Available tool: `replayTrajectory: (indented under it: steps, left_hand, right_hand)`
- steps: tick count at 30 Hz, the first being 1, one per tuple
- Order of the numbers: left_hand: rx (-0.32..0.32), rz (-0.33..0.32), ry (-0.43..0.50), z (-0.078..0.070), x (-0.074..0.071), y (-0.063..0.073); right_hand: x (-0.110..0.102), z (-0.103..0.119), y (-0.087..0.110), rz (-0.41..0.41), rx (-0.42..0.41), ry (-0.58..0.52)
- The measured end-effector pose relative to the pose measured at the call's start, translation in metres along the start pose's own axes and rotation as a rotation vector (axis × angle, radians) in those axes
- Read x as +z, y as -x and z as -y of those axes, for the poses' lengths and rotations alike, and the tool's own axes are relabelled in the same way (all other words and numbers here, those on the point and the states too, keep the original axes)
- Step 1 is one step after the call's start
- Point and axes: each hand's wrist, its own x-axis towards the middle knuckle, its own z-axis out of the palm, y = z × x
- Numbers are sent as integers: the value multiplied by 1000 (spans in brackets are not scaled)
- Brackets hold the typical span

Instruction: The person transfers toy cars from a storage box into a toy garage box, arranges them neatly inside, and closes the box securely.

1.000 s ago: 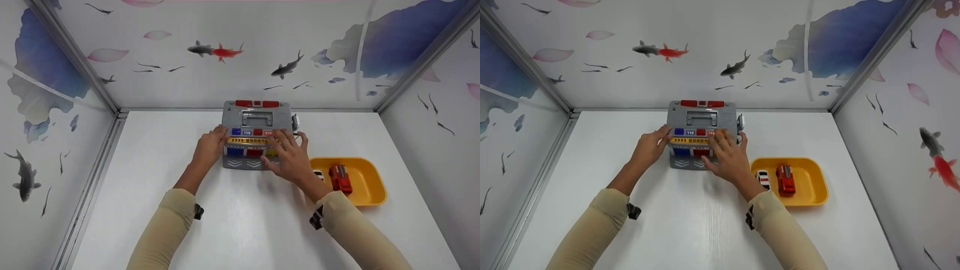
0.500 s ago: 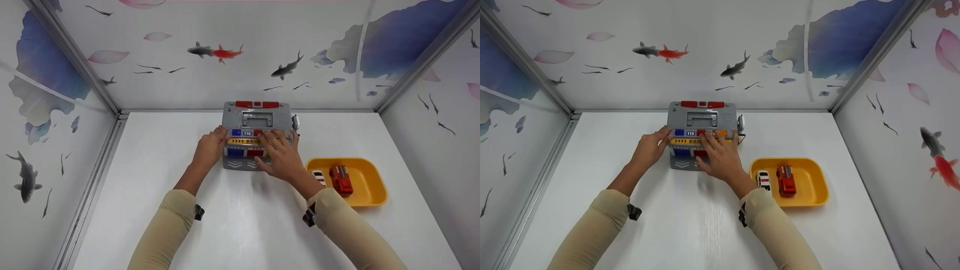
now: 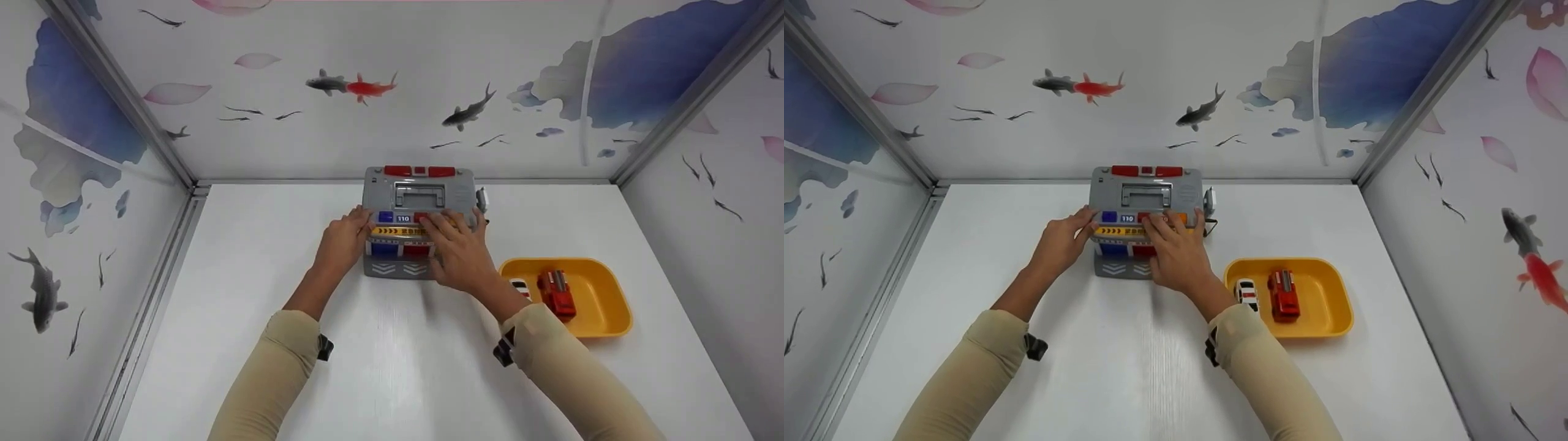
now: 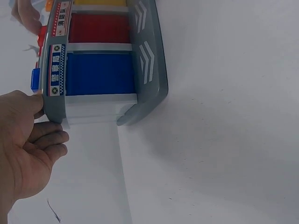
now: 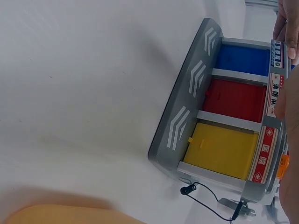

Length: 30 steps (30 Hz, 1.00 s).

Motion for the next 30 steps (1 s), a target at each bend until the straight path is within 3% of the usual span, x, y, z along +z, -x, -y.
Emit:
replayTrajectory:
  steps: [30]
  left_hand:
    - [31, -11, -8, 2, 1, 1]
  right_hand:
    - [-8, -6, -2, 119, -12, 1]
